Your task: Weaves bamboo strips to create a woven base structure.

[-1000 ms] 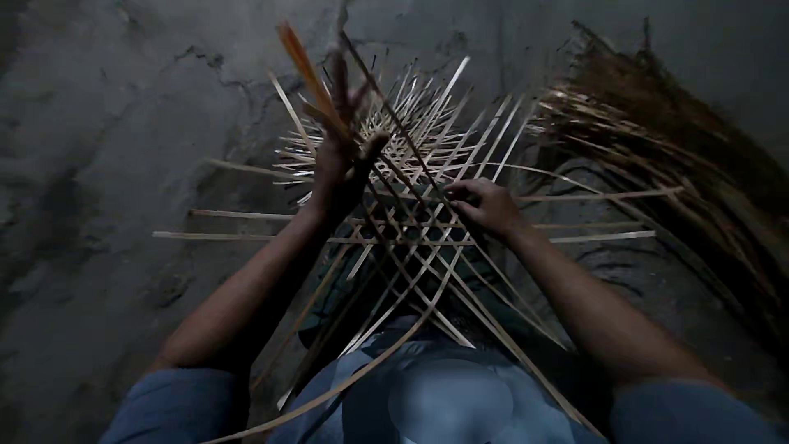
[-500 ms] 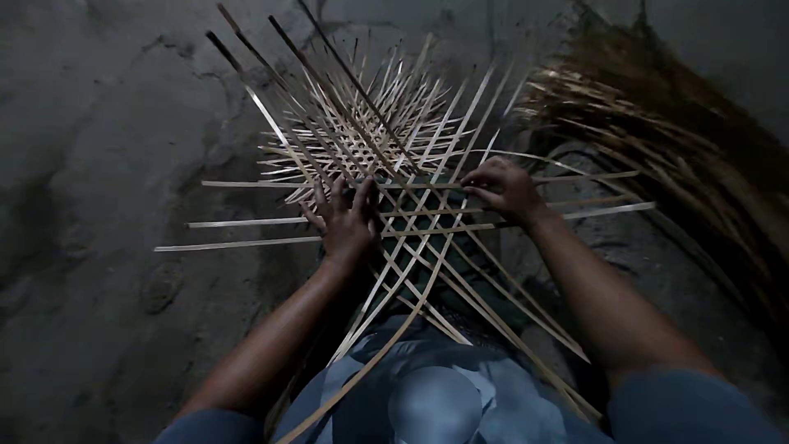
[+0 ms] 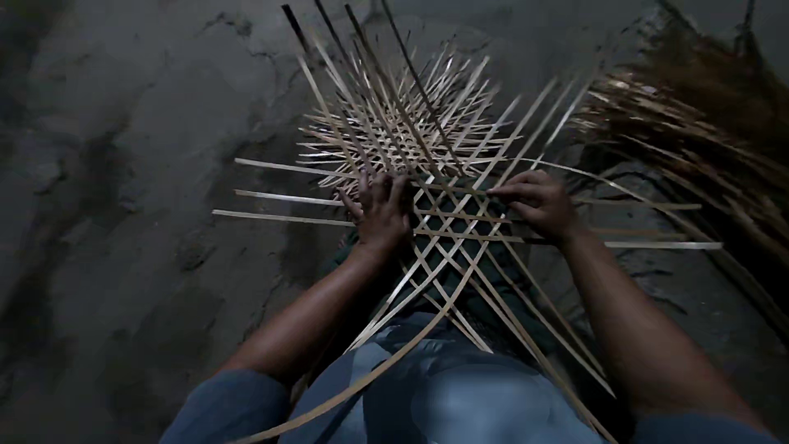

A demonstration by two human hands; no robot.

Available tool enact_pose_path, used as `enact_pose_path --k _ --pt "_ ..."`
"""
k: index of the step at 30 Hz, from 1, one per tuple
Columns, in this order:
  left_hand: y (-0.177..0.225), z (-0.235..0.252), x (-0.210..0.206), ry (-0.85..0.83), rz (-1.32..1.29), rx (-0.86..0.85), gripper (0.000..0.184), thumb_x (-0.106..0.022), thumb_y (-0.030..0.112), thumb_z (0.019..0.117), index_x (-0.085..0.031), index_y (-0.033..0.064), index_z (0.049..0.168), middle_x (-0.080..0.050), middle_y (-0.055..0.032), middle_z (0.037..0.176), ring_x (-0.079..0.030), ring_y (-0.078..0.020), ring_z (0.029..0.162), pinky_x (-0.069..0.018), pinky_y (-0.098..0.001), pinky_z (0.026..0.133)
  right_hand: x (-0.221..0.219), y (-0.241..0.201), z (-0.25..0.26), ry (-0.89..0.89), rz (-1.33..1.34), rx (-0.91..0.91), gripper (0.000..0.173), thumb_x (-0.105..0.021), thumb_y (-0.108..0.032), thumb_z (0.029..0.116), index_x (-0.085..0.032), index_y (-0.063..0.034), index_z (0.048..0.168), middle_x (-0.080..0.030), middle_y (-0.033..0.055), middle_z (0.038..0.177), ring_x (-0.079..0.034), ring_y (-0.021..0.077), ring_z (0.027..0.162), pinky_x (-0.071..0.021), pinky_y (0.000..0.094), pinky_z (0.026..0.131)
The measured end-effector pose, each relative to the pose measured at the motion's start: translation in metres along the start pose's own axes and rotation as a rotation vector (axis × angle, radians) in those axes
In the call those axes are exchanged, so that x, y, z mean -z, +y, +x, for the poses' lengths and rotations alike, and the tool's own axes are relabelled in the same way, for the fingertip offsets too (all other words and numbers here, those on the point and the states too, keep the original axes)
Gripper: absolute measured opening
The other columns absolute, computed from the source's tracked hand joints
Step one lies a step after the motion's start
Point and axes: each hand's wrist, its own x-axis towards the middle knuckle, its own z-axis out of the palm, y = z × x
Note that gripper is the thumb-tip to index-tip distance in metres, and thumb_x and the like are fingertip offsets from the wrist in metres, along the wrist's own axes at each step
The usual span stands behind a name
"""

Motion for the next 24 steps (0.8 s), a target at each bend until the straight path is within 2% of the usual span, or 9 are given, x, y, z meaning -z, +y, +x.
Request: enact_pose_path --k 3,9,11,13,18,21,24 --pt "-0.0003 0.0013 0.0001 -0.006 -0.004 0.009 0.055 -0.058 0.033 0.0945 -0.049 0.0408 0.148 -0.044 -0.0088 0.156 -0.017 -0.0442 0.154 -0.0048 -0.0828 0.11 0.0004 -0.0016 -0.0012 -0.015 0.0 -0.023 0.031 -0.062 -0.005 0.092 -0.079 -0.0149 0.116 -0.069 0.0126 0.114 -0.062 0.029 0.112 -0.0488 0.0469 0.101" --pt "-0.0033 -0.0005 -0.0031 0.03 -0.01 -0.004 0.05 -0.054 0.036 0.0973 -0.051 0.0465 0.146 -0.045 -0.0074 0.156 -0.019 -0.0451 0.153 -0.0049 -0.0832 0.11 0.0004 0.0007 -0.0008 -0.035 0.014 -0.052 0.03 -0.06 -0.008 0.0933 -0.079 -0.0157 0.115 -0.07 0.0092 0.114 -0.063 0.0247 0.112 -0.0488 0.0457 0.102" --pt "-0.0037 -0.0002 -0.0033 0.011 -0.018 -0.004 0.049 -0.052 0.037 0.0992 -0.049 0.0487 0.147 -0.043 -0.005 0.158 -0.015 -0.0433 0.155 -0.0028 -0.083 0.111 0.0024 -0.0012 -0.0003 -0.044 0.024 -0.067 0.029 -0.06 -0.007 0.0939 -0.079 -0.0165 0.114 -0.07 0.0082 0.115 -0.063 0.0235 0.113 -0.0497 0.0445 0.102" --pt "-0.0032 0.0008 -0.0017 -0.031 -0.014 -0.002 0.052 -0.053 0.037 0.0989 -0.047 0.0485 0.149 -0.039 -0.0033 0.161 -0.011 -0.042 0.156 -0.0007 -0.0831 0.111 0.0041 -0.0014 0.0011 -0.048 0.022 -0.07 0.029 -0.059 -0.006 0.0941 -0.079 -0.0159 0.114 -0.071 0.009 0.115 -0.064 0.0237 0.113 -0.0515 0.045 0.101" --pt "-0.0011 0.0015 -0.001 -0.041 -0.033 -0.007 0.053 -0.053 0.037 0.0988 -0.047 0.0465 0.15 -0.035 -0.0054 0.164 -0.01 -0.044 0.156 -0.0009 -0.0835 0.11 0.001 0.0006 0.0058 -0.057 0.016 -0.03 0.034 -0.058 -0.002 0.0926 -0.079 -0.0154 0.115 -0.07 0.0101 0.114 -0.064 0.0247 0.113 -0.0521 0.0454 0.101" --pt "-0.001 0.0025 -0.0038 -0.032 -0.014 -0.001 0.052 -0.057 0.034 0.0954 -0.052 0.0449 0.146 -0.041 -0.0048 0.16 -0.015 -0.0443 0.155 -0.0019 -0.0829 0.11 -0.0009 -0.0018 0.0066 -0.071 0.01 -0.043 0.032 -0.06 -0.002 0.0932 -0.079 -0.0168 0.115 -0.07 0.0096 0.112 -0.063 0.0247 0.113 -0.0512 0.045 0.102" --pt "-0.0025 0.0013 -0.0071 0.042 -0.017 -0.006 0.046 -0.061 0.033 0.0925 -0.061 0.042 0.138 -0.052 -0.0082 0.148 -0.025 -0.0455 0.149 -0.0047 -0.082 0.11 -0.0008 -0.0045 0.0053 -0.104 0.039 -0.074 0.032 -0.06 -0.003 0.0937 -0.079 -0.0171 0.115 -0.07 0.0089 0.113 -0.063 0.0247 0.114 -0.0501 0.0461 0.104"
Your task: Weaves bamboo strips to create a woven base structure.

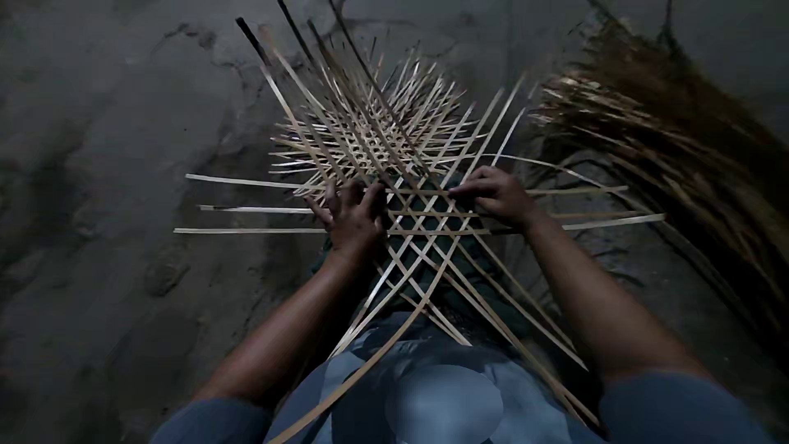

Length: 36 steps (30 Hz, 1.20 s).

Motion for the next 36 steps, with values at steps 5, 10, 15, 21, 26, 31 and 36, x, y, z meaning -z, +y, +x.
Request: enact_pose_path --k 5,10,15,21,26,31,36 --pt "0.002 -0.004 0.006 -0.016 0.027 -0.019 0.043 -0.062 0.034 0.0933 -0.061 0.0388 0.136 -0.053 -0.0104 0.145 -0.029 -0.0448 0.147 -0.0071 -0.0818 0.111 -0.001 -0.006 -0.004 -0.027 -0.036 -0.072 0.032 -0.062 -0.002 0.094 -0.078 -0.0185 0.116 -0.07 0.0096 0.114 -0.063 0.0265 0.114 -0.0501 0.0484 0.104" --pt "0.005 -0.006 0.016 -0.043 0.053 0.012 0.034 -0.058 0.041 0.0969 -0.064 0.0421 0.13 -0.056 -0.0094 0.14 -0.032 -0.0439 0.146 -0.0049 -0.0822 0.111 -0.028 -0.047 -0.003 0.103 -0.36 -0.055 0.036 -0.069 -0.016 0.0915 -0.072 -0.0216 0.127 -0.068 0.0143 0.121 -0.059 0.0385 0.122 -0.0467 0.0615 0.102" --pt "-0.001 -0.01 0.017 -0.037 0.067 -0.013 0.039 -0.065 0.024 0.0935 -0.066 0.0414 0.129 -0.058 -0.0111 0.137 -0.036 -0.0441 0.143 -0.0068 -0.0825 0.11 -0.077 -0.067 -0.015 0.176 -0.39 -0.136 0.05 -0.069 -0.041 0.0926 -0.064 -0.0264 0.14 -0.064 0.0155 0.129 -0.055 0.037 0.128 -0.0439 0.0537 0.109" --pt "-0.005 -0.01 0.005 0.046 0.07 -0.01 0.035 -0.058 0.024 0.0973 -0.068 0.0451 0.122 -0.061 -0.0072 0.131 -0.041 -0.042 0.14 -0.0087 -0.0816 0.11 -0.088 -0.061 -0.02 0.246 -0.386 -0.153 0.047 -0.065 -0.041 0.0948 -0.064 -0.0288 0.14 -0.062 0.0155 0.131 -0.054 0.0374 0.128 -0.045 0.0515 0.108" --pt "-0.002 -0.011 0.006 0.072 0.06 -0.022 0.032 -0.06 0.021 0.098 -0.071 0.0411 0.12 -0.063 -0.0082 0.13 -0.042 -0.0429 0.139 -0.0096 -0.0809 0.111 -0.089 -0.061 -0.02 0.259 -0.406 -0.152 0.043 -0.065 -0.042 0.0947 -0.067 -0.028 0.136 -0.063 0.0154 0.129 -0.055 0.0375 0.126 -0.0447 0.0522 0.107" --pt "-0.003 -0.013 0.0 0.105 0.087 -0.027 0.026 -0.059 0.028 0.1002 -0.071 0.0402 0.119 -0.063 -0.0071 0.128 -0.044 -0.0403 0.139 -0.0117 -0.0781 0.112 -0.089 -0.06 -0.021 0.254 -0.4 -0.145 0.043 -0.063 -0.042 0.096 -0.067 -0.027 0.136 -0.062 0.0161 0.129 -0.055 0.0373 0.126 -0.047 0.0509 0.105" --pt "-0.004 -0.014 -0.004 0.083 0.103 -0.034 0.028 -0.056 0.023 0.1015 -0.07 0.0395 0.119 -0.062 -0.0056 0.129 -0.045 -0.0363 0.137 -0.0167 -0.072 0.114 -0.089 -0.058 -0.022 0.263 -0.388 -0.135 0.041 -0.062 -0.042 0.0967 -0.068 -0.0262 0.134 -0.063 0.0151 0.128 -0.055 0.0359 0.125 -0.047 0.0502 0.105"
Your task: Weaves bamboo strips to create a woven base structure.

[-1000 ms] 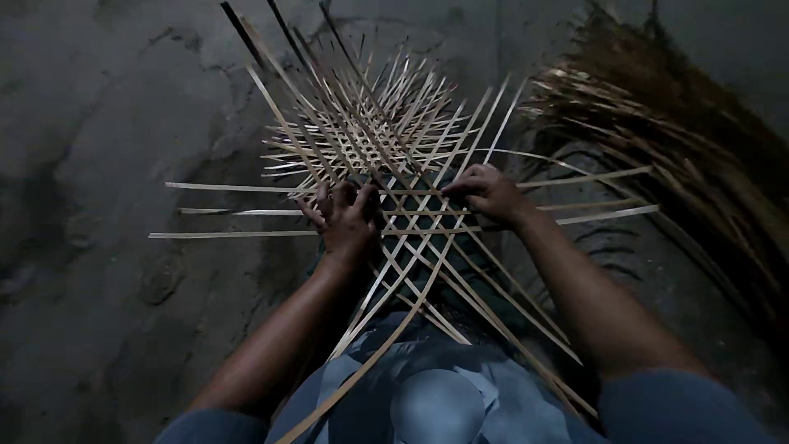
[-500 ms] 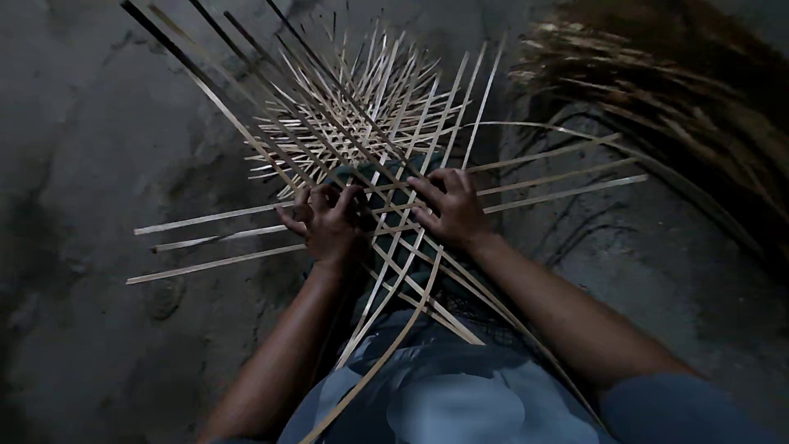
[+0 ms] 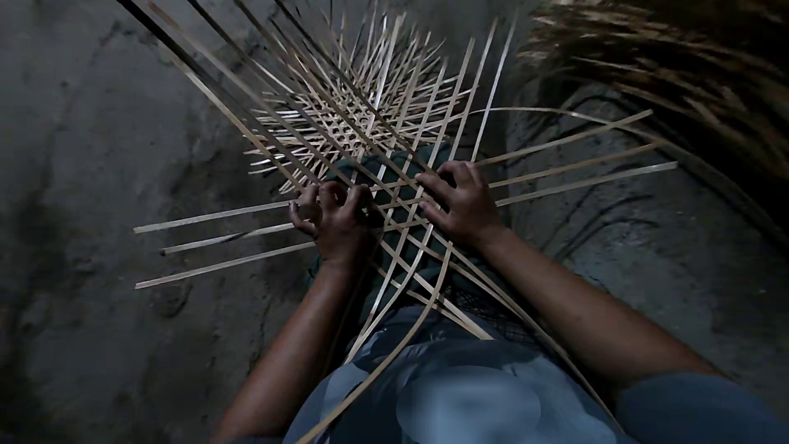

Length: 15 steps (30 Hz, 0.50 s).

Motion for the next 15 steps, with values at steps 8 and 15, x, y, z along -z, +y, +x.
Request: enact_pose_path --k 8,15 --pt "0.004 0.003 0.009 -0.028 -0.026 0.017 0.025 -0.061 0.025 0.0984 -0.072 0.0369 0.117 -0.064 -0.0075 0.127 -0.045 -0.0369 0.137 -0.0159 -0.0711 0.115 0.011 0.007 0.007 -0.018 0.131 -0.045 0.046 -0.069 -0.046 0.0929 -0.068 -0.0266 0.134 -0.064 0.0114 0.122 -0.058 0.0317 0.118 -0.0464 0.0505 0.103" --pt "0.002 0.001 0.006 -0.014 -0.049 0.03 0.028 -0.062 0.022 0.0969 -0.072 0.0384 0.117 -0.063 -0.0071 0.128 -0.044 -0.0364 0.137 -0.0133 -0.0726 0.115 0.016 -0.005 0.018 0.028 0.213 -0.301 0.043 -0.063 -0.013 0.0947 -0.058 -0.0088 0.137 -0.069 0.0117 0.118 -0.065 0.0277 0.113 -0.0527 0.045 0.101"
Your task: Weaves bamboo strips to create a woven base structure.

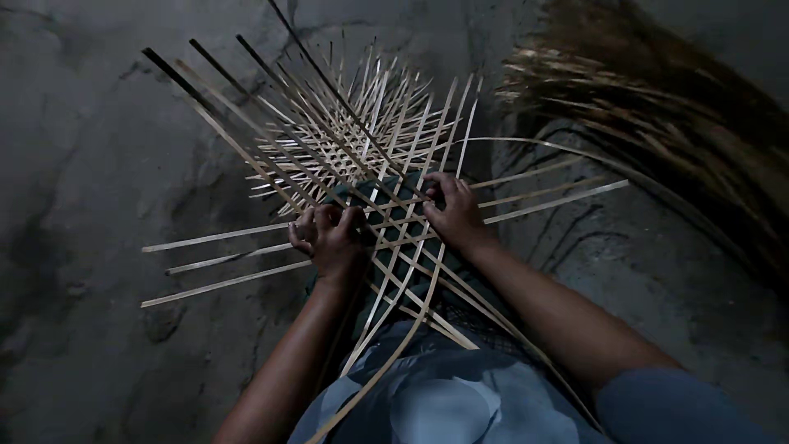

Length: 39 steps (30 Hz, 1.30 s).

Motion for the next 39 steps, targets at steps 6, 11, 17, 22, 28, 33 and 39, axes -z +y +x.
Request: enact_pose_path --k 6,11,17,22,28,33,39 --pt "0.0 0.0 0.004 -0.05 0.024 0.018 0.03 -0.056 0.023 0.1005 -0.07 0.04 0.121 -0.061 -0.0074 0.133 -0.043 -0.0374 0.139 -0.0134 -0.0714 0.116 -0.008 0.002 -0.002 0.034 0.018 -0.019 0.037 -0.061 -0.013 0.0991 -0.06 -0.0088 0.136 -0.071 0.0105 0.116 -0.065 0.0289 0.113 -0.0517 0.0451 0.102" --pt "-0.002 0.006 0.015 -0.098 0.006 -0.019 0.027 -0.059 0.022 0.0995 -0.073 0.0366 0.117 -0.059 -0.0124 0.135 -0.041 -0.0425 0.138 -0.0188 -0.0721 0.111 0.009 -0.005 0.01 -0.119 0.083 -0.09 0.038 -0.064 -0.008 0.0973 -0.06 -0.0068 0.135 -0.072 0.0112 0.112 -0.067 0.0289 0.11 -0.0518 0.0492 0.101" --pt "0.024 0.08 0.04 -0.314 -0.381 -0.225 0.027 -0.064 0.018 0.0962 -0.07 0.0088 0.121 -0.068 -0.0143 0.115 -0.065 -0.0298 0.104 -0.0541 -0.0516 0.087 0.037 -0.025 0.061 -0.521 -0.165 -0.131 0.041 -0.066 -0.015 0.097 -0.064 -0.0157 0.138 -0.072 0.0161 0.114 -0.069 0.038 0.106 -0.0517 0.0635 0.093" --pt "0.055 0.113 -0.021 -0.822 -1.04 0.088 0.029 -0.05 0.02 0.1077 -0.054 0.0032 0.131 -0.065 -0.011 0.105 -0.065 -0.0156 0.082 -0.0569 -0.0343 0.074 0.039 -0.01 0.064 -0.524 -0.03 -0.087 0.038 -0.073 -0.013 0.0922 -0.064 -0.0149 0.129 -0.072 0.0155 0.106 -0.07 0.036 0.097 -0.0533 0.0625 0.088" --pt "0.058 0.117 -0.023 -1.02 -1.082 -0.053 0.031 -0.044 0.019 0.1098 -0.05 0.0127 0.139 -0.064 -0.0059 0.098 -0.063 -0.0109 0.076 -0.0553 -0.0292 0.069 0.036 0.008 0.037 -0.313 0.157 -0.144 0.027 -0.064 -0.021 0.1015 -0.066 -0.009 0.125 -0.072 0.0111 0.111 -0.07 0.0263 0.103 -0.0537 0.0531 0.097" --pt "0.041 0.107 -0.024 -0.814 -1.215 -0.214 0.029 -0.054 0.014 0.1054 -0.06 0.0072 0.133 -0.069 -0.0034 0.098 -0.064 -0.0084 0.079 -0.0564 -0.0267 0.073 0.021 -0.017 0.039 -0.213 0.108 -0.33 0.038 -0.07 -0.009 0.091 -0.058 -0.0063 0.127 -0.07 0.014 0.105 -0.07 0.0293 0.096 -0.058 0.0521 0.085" --pt "0.031 0.102 -0.031 -0.641 -1.221 -0.2 0.018 -0.058 0.016 0.1033 -0.063 0.0023 0.114 -0.07 -0.0047 0.093 -0.066 -0.0113 0.078 -0.0569 -0.0284 0.07 0.02 -0.024 0.05 -0.267 0.071 -0.39 0.044 -0.074 -0.009 0.0892 -0.056 -0.0023 0.129 -0.067 0.0211 0.114 -0.068 0.0379 0.103 -0.0557 0.0571 0.089"
